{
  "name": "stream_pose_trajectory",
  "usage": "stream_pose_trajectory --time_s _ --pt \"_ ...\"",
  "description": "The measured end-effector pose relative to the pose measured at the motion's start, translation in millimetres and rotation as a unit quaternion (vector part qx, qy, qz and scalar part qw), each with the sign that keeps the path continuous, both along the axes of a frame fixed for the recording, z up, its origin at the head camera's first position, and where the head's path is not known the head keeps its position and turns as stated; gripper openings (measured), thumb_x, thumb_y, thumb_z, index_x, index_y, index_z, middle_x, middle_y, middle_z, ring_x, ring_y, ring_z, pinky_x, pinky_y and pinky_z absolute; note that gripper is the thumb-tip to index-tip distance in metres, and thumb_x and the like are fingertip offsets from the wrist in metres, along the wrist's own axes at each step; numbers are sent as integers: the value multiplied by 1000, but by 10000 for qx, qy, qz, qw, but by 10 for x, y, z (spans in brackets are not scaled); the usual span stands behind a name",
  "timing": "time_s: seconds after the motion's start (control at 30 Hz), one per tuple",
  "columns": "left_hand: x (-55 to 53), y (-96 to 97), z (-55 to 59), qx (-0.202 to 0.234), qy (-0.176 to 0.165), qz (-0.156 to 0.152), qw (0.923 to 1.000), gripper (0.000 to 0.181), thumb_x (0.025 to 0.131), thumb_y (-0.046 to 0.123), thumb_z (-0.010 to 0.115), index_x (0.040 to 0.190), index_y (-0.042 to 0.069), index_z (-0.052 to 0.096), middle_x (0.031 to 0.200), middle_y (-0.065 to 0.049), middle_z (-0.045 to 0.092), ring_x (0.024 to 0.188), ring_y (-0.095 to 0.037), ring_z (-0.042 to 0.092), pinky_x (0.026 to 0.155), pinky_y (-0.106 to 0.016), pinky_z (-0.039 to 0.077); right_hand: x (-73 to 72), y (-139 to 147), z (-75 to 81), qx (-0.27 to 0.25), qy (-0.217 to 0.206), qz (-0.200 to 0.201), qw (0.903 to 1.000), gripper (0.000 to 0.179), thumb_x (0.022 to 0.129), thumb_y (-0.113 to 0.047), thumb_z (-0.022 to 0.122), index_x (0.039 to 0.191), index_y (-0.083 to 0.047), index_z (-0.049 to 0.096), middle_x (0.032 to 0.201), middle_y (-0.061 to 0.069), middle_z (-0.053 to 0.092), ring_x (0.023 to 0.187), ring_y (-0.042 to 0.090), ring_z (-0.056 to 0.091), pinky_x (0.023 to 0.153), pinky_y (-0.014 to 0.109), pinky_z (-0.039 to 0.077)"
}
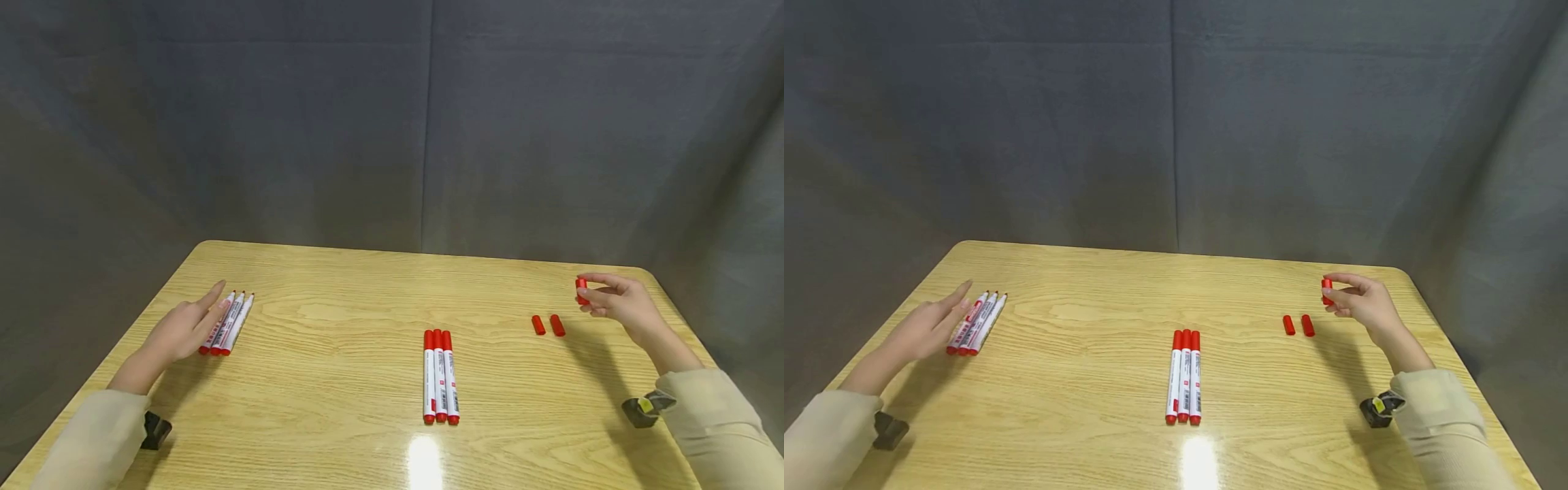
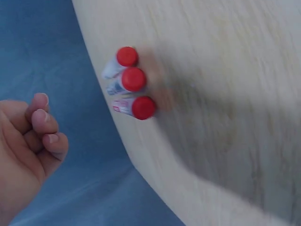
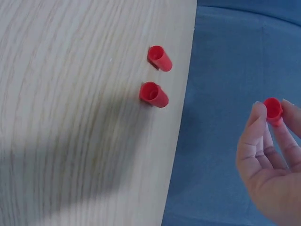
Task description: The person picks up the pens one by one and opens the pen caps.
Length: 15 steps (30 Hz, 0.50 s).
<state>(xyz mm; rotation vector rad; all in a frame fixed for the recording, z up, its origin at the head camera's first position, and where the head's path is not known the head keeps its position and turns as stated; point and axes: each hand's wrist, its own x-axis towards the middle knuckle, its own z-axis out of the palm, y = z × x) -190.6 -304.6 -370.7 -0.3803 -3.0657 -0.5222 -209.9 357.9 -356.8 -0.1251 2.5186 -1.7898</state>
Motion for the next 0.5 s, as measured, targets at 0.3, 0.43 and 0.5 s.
stream_pose_trajectory --time_s 0.3,0.43,0.5 --pt "86 124 92 209 117 -152 9996 59 101 39 26 144 -1 24 46 4 32 46 -13 30 46 -29 29 -69 46 -104 427 -265 55 9987 38 90 -14 59 123 4 50 82 -13 65 72 7 63 64 23 52" --pt "112 177 127 89 218 -257 9994 58 101 36 27 144 -2 24 50 2 40 51 -16 43 52 -32 36 -100 60 -154 582 -444 130 9972 55 91 -11 58 130 19 34 80 -11 64 71 7 62 64 24 52" --pt "126 210 140 36 306 -327 9990 57 101 35 27 143 -3 25 51 2 43 55 -18 48 57 -35 39 -106 69 -182 575 -557 151 9967 56 91 -10 57 131 20 32 80 -11 65 70 7 62 64 24 52"
